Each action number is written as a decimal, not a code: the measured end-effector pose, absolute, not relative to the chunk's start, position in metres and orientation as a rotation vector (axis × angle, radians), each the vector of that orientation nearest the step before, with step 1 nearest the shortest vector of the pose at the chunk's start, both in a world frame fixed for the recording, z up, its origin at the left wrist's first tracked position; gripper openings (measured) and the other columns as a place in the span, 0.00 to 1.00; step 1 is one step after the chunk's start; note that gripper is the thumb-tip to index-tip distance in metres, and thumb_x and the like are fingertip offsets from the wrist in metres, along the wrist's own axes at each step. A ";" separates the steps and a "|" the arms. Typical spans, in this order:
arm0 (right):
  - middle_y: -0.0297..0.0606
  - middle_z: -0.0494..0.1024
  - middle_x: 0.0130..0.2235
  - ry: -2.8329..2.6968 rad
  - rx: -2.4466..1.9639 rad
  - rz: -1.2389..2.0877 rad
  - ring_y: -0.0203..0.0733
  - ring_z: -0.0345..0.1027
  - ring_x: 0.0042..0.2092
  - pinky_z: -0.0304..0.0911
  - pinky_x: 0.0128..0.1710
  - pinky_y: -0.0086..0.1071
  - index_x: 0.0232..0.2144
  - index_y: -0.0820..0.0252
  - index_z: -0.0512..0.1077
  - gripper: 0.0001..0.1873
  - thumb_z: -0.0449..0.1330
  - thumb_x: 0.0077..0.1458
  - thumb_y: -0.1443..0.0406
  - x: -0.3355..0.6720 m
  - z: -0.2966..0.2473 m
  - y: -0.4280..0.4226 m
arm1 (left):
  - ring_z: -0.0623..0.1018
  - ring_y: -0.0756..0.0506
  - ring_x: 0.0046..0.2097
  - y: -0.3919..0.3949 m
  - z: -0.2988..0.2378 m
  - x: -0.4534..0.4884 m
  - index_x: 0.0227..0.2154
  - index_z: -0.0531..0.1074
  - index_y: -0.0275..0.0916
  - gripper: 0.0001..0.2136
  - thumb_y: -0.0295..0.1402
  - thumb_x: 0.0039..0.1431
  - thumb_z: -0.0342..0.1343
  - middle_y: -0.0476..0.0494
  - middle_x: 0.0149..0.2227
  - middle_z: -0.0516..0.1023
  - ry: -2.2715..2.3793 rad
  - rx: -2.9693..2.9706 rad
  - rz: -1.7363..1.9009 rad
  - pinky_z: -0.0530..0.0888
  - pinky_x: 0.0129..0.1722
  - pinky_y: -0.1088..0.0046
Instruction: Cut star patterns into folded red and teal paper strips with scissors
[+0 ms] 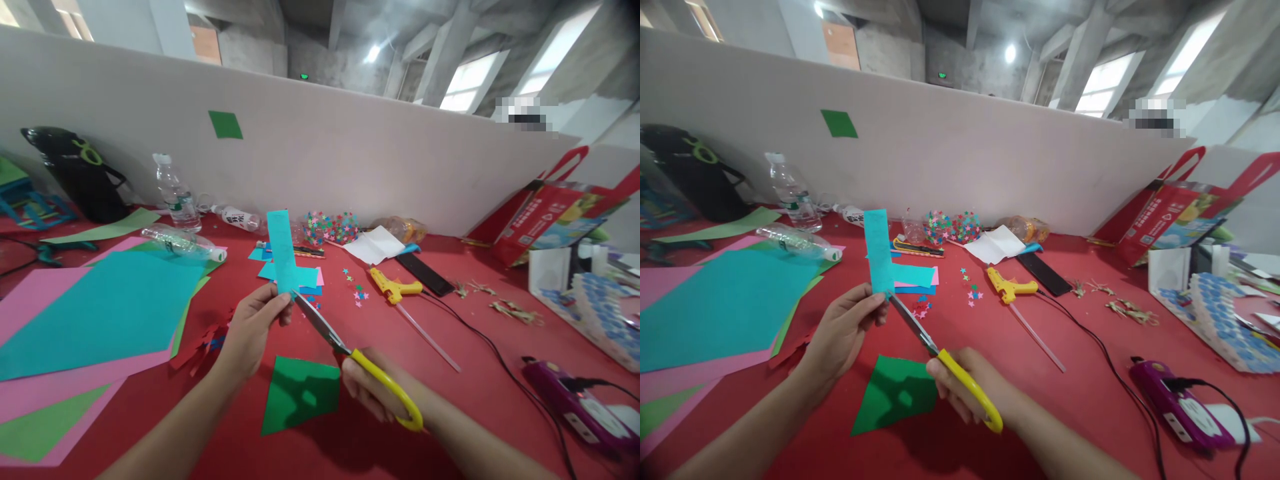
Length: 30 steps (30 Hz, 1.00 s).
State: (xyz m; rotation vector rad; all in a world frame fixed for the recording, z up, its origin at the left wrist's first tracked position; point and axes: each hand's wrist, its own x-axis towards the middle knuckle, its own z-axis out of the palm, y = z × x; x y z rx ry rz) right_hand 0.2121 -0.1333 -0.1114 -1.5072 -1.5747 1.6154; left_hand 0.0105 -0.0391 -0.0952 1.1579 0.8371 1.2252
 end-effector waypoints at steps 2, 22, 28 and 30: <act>0.26 0.61 0.11 -1.567 -1.525 1.605 0.28 0.51 0.12 0.49 0.14 0.22 0.22 0.59 0.63 0.27 0.46 0.58 0.44 0.209 -0.110 -0.135 | 0.68 0.52 0.25 -0.040 -0.097 0.012 0.21 0.71 0.39 0.08 0.32 0.53 0.58 0.53 0.21 0.71 0.834 1.147 1.240 0.66 0.27 0.76; 0.28 0.58 0.10 -1.416 -1.569 1.552 0.32 0.51 0.12 0.45 0.15 0.27 0.23 0.61 0.67 0.34 0.43 0.56 0.39 0.182 -0.130 -0.143 | 0.67 0.53 0.27 -0.050 -0.099 0.024 0.22 0.71 0.38 0.08 0.34 0.51 0.61 0.53 0.22 0.71 0.776 0.969 1.333 0.65 0.29 0.78; 0.28 0.59 0.10 -1.410 -1.557 1.556 0.31 0.52 0.12 0.47 0.16 0.26 0.26 0.63 0.68 0.33 0.44 0.56 0.40 0.184 -0.132 -0.140 | 0.67 0.53 0.27 -0.050 -0.101 0.023 0.23 0.72 0.38 0.07 0.33 0.52 0.61 0.53 0.23 0.71 0.776 0.997 1.311 0.65 0.29 0.78; 0.27 0.59 0.10 -1.412 -1.551 1.553 0.31 0.52 0.13 0.47 0.16 0.25 0.25 0.62 0.67 0.32 0.44 0.56 0.40 0.184 -0.130 -0.140 | 0.67 0.53 0.27 -0.050 -0.102 0.023 0.23 0.73 0.38 0.06 0.33 0.52 0.61 0.53 0.23 0.71 0.776 0.994 1.304 0.65 0.29 0.78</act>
